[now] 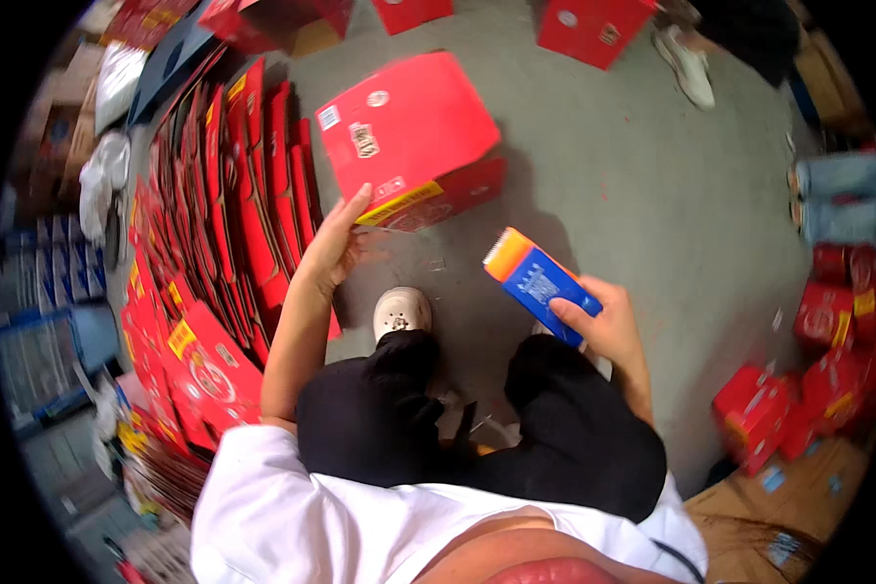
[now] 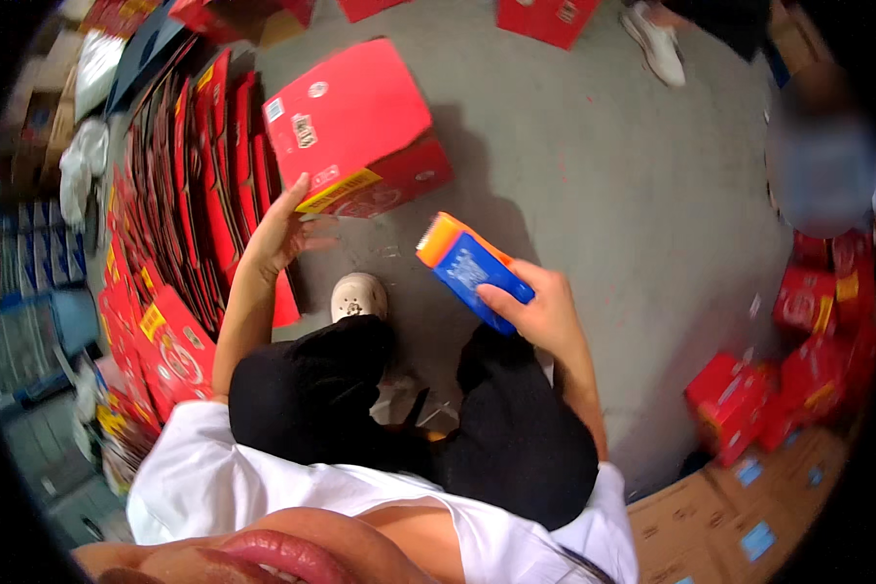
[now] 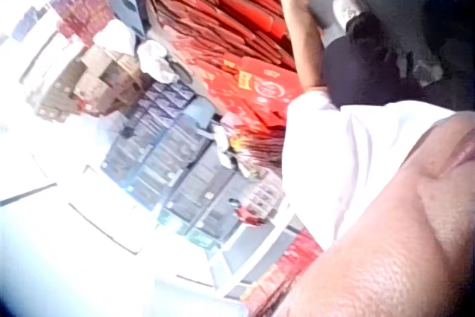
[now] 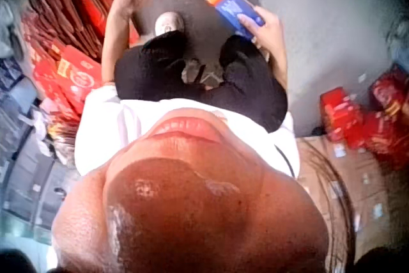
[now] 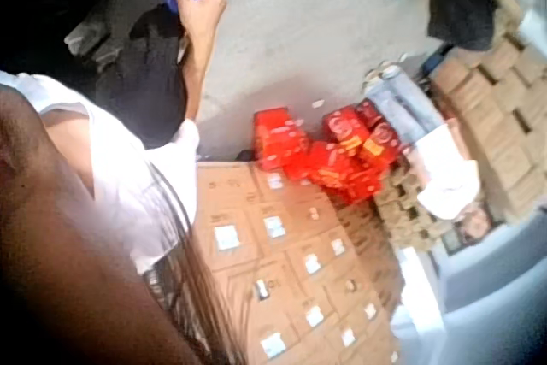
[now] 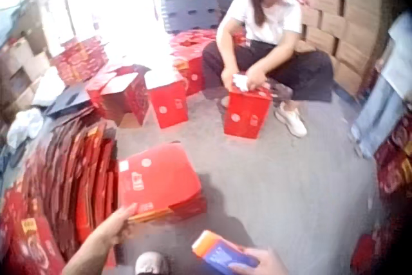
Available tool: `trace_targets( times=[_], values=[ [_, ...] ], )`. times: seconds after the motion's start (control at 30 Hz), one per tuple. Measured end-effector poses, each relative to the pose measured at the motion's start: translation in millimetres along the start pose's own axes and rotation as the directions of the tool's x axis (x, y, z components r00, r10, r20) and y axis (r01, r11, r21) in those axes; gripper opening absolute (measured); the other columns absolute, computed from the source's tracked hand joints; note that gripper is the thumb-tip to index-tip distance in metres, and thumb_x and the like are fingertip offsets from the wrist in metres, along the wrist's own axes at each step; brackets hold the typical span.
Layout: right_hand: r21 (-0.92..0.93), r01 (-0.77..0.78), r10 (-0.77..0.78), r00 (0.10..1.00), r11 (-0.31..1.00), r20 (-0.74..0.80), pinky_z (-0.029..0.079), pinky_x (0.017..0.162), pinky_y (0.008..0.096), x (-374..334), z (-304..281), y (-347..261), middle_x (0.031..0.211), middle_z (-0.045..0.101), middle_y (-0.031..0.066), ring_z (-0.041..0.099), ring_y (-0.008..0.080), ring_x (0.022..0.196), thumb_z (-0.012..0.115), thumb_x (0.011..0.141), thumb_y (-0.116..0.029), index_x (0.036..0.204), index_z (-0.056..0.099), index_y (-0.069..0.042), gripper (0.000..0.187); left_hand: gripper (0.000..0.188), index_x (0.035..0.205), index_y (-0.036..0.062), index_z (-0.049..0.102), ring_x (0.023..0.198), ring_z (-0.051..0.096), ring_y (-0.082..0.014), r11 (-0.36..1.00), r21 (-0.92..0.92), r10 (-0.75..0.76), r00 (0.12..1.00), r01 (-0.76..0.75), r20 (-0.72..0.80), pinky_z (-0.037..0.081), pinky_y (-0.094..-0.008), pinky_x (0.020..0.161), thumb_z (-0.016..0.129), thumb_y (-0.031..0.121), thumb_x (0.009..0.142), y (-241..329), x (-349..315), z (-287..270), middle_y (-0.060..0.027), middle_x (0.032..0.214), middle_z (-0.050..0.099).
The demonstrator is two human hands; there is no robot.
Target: The person assembles red cardboard boxes by folding the flaps and securing them with a handheld blue and orange tape dispenser. The person works in a warehouse environment surrounded by stacks of flat and assembled boxes, repeatedly picking up a flat box, folding it into shape, and applying tape to seal it.
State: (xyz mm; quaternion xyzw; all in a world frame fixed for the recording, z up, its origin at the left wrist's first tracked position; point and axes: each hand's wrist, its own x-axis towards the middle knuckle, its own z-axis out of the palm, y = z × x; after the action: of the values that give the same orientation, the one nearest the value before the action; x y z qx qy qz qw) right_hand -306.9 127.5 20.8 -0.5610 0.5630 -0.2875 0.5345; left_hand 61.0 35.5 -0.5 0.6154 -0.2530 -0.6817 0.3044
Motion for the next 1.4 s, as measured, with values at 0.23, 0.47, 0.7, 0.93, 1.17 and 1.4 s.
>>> trace_targets(
  times=[0.23,0.47,0.7,0.93,1.17,1.4],
  values=[
    [0.152,-0.104,0.116,0.991,0.983,-0.071,0.05,0.065,0.0234,2,12,19,0.094,0.072,0.0116,0.064,0.0113,0.075,0.063,0.098,-0.023,0.106,0.066,0.006,0.03,0.072,0.14,0.0002,0.041,0.121,0.057,-0.0313,0.669,-0.633,0.561,0.824,-0.39,0.084,0.048,-0.0451,0.102,0.066,0.048,0.092,59,147,87,-0.017,0.137,0.053],
    [0.046,-0.18,0.181,0.983,0.983,-0.024,0.043,0.061,0.0218,1,0,7,0.084,0.068,0.002,0.055,0.0061,0.069,0.063,0.098,-0.032,0.098,0.069,0.0,0.033,0.081,0.147,0.0093,0.038,0.137,0.038,-0.0408,0.21,0.803,0.914,0.404,-0.558,0.042,0.035,-0.0481,0.112,0.077,0.037,0.082,-6,32,-35,-0.0228,0.148,0.039],
    [-0.044,-0.118,0.111,0.985,0.992,-0.129,0.043,0.057,0.0234,-12,7,24,0.082,0.068,0.0027,0.055,0.0078,0.064,0.061,0.099,-0.038,0.098,0.068,0.0,0.039,0.107,0.151,-0.0012,0.021,0.138,0.029,-0.0505,0.496,0.681,0.583,0.375,0.539,-0.721,0.024,-0.058,0.114,0.073,0.056,0.077,-212,-177,-258,-0.0374,0.145,0.03],
    [-0.121,-0.186,0.12,0.901,0.975,-0.416,0.047,0.062,0.0322,-27,7,-3,0.076,0.067,0.0045,0.058,0.0136,0.066,0.068,0.09,-0.048,0.088,0.07,0.001,0.049,0.133,0.157,0.0064,-0.002,0.143,0.011,-0.0559,0.368,0.692,0.349,0.598,0.621,-0.722,0.016,-0.0705,0.111,0.078,0.06,0.067,-352,-188,-255,-0.0296,0.16,0.007],
    [0.003,0.041,-0.032,0.83,0.999,-0.557,0.038,0.041,0.0245,-105,66,-66,0.057,0.057,0.0016,0.052,0.0081,0.046,0.072,0.09,-0.038,0.077,0.065,-0.004,0.037,0.13,0.157,0.0046,0.002,0.139,0.022,-0.0571,0.263,0.625,0.262,0.569,0.735,-0.78,0.029,-0.0696,0.107,0.085,0.047,0.066,-302,-202,-274,-0.0362,0.156,0.011],
    [0.041,-0.068,0.078,0.747,0.997,-0.66,0.04,0.04,0.0283,-182,60,-23,0.053,0.058,0.0048,0.054,0.0125,0.042,0.072,0.088,-0.044,0.07,0.063,-0.003,0.045,0.101,0.154,-0.0022,0.015,0.131,0.043,-0.0503,0.164,0.623,0.622,0.41,0.765,-0.667,0.053,-0.057,0.089,0.069,0.034,0.076,-332,-274,-351,-0.0372,0.142,0.035]
  ],
)
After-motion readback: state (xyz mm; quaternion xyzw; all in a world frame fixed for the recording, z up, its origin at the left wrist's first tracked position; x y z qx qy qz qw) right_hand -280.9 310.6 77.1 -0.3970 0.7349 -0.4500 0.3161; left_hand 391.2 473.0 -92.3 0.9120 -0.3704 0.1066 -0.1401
